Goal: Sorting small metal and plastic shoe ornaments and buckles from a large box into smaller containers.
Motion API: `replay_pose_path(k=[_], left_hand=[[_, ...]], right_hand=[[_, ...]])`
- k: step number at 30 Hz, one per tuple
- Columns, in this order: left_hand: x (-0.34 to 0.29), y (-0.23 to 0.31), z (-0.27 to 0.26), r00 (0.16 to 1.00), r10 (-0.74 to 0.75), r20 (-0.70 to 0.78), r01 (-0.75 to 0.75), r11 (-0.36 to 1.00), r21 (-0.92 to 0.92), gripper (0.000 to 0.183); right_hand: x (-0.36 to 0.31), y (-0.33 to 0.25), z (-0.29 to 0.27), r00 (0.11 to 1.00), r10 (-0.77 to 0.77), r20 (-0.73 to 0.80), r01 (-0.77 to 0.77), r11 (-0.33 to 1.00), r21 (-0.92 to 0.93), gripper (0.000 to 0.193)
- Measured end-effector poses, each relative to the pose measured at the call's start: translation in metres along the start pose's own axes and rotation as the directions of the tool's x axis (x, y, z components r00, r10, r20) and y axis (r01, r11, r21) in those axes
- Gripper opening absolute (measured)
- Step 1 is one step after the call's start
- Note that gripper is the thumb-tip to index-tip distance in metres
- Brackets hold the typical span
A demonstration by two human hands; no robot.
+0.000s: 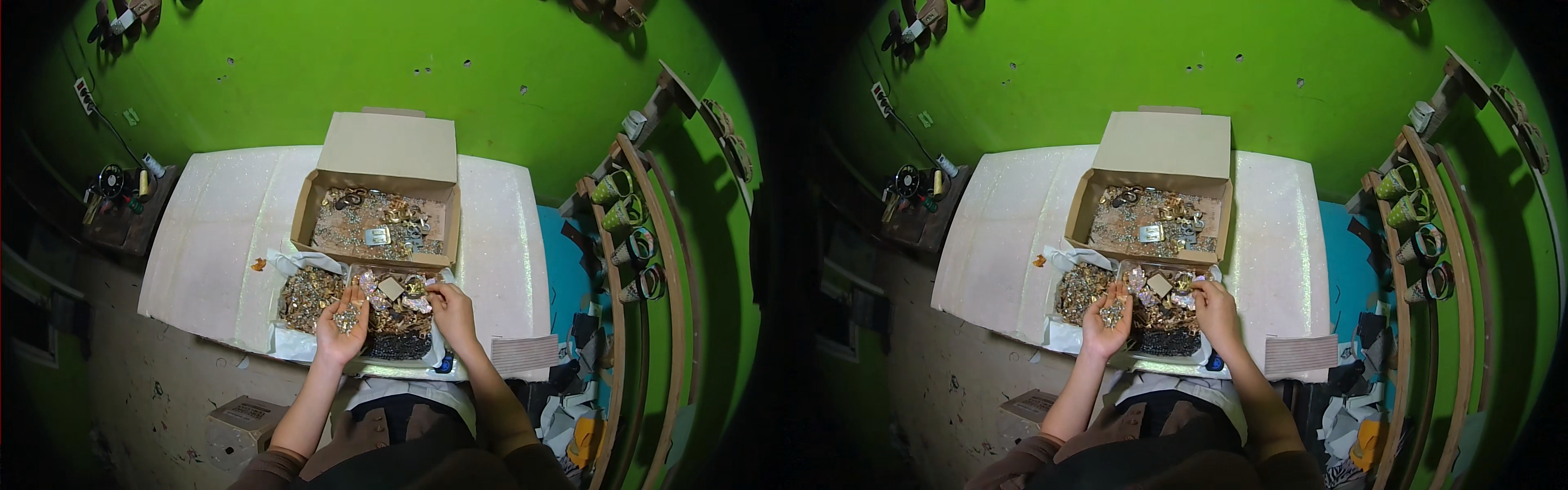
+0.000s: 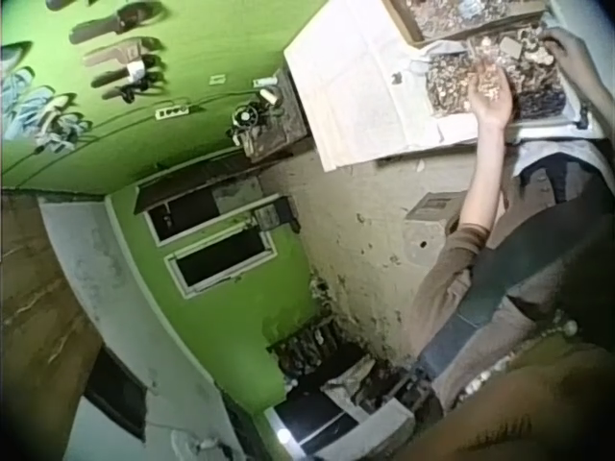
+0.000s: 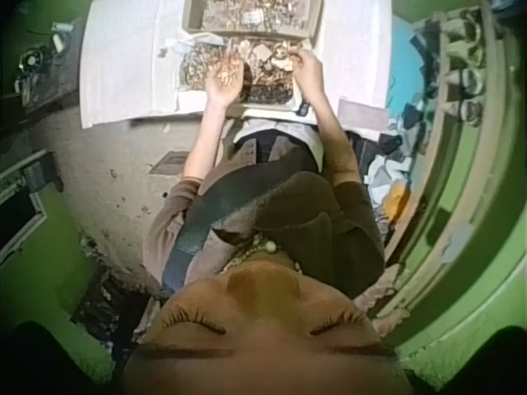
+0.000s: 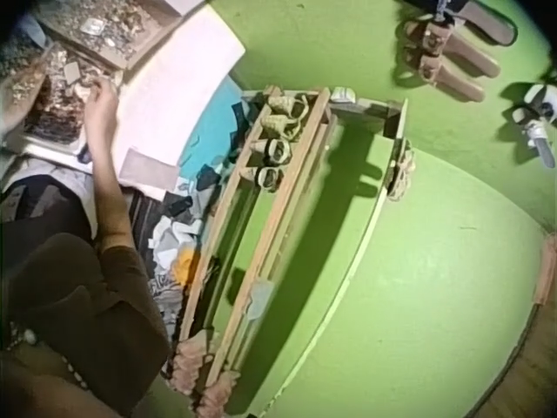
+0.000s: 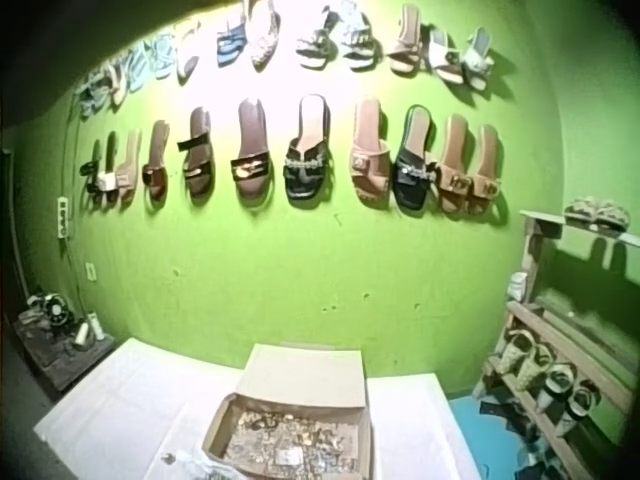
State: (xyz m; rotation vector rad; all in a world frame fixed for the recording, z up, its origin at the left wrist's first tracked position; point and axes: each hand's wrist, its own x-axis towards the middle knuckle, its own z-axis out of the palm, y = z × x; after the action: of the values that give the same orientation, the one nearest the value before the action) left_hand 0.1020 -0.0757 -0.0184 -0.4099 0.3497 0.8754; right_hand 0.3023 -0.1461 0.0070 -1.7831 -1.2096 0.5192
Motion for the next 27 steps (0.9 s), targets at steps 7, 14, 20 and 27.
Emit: replay_pose_path(k=[7, 14, 20, 27], left_hand=[[-0.002, -0.014, -0.012, 0.994, 0.106, -0.005, -0.106, 0.994, -0.039, 0.025], [-0.024, 0.0, -0.01, 0.986, 0.162, 0.035, -0.158, 0.982, -0.105, 0.025], [-0.038, 0.029, -0.003, 0.972, 0.232, 0.043, -0.228, 0.97, -0.08, 0.026], [-0.052, 0.066, 0.011, 0.974, 0.225, -0.034, -0.225, 0.974, -0.001, 0.029]], right_hand=[[0.005, 0.017, 0.006, 0.973, -0.221, 0.059, 0.229, 0.951, -0.207, 0.012], [0.017, 0.001, 0.009, 0.963, 0.197, 0.182, -0.244, 0.926, 0.289, 0.014], [0.017, -0.035, 0.034, 0.757, 0.311, 0.575, -0.654, 0.356, 0.668, 0.023], [0.004, -0.057, 0.094, 0.596, 0.141, 0.79, -0.785, -0.103, 0.611, 0.041]])
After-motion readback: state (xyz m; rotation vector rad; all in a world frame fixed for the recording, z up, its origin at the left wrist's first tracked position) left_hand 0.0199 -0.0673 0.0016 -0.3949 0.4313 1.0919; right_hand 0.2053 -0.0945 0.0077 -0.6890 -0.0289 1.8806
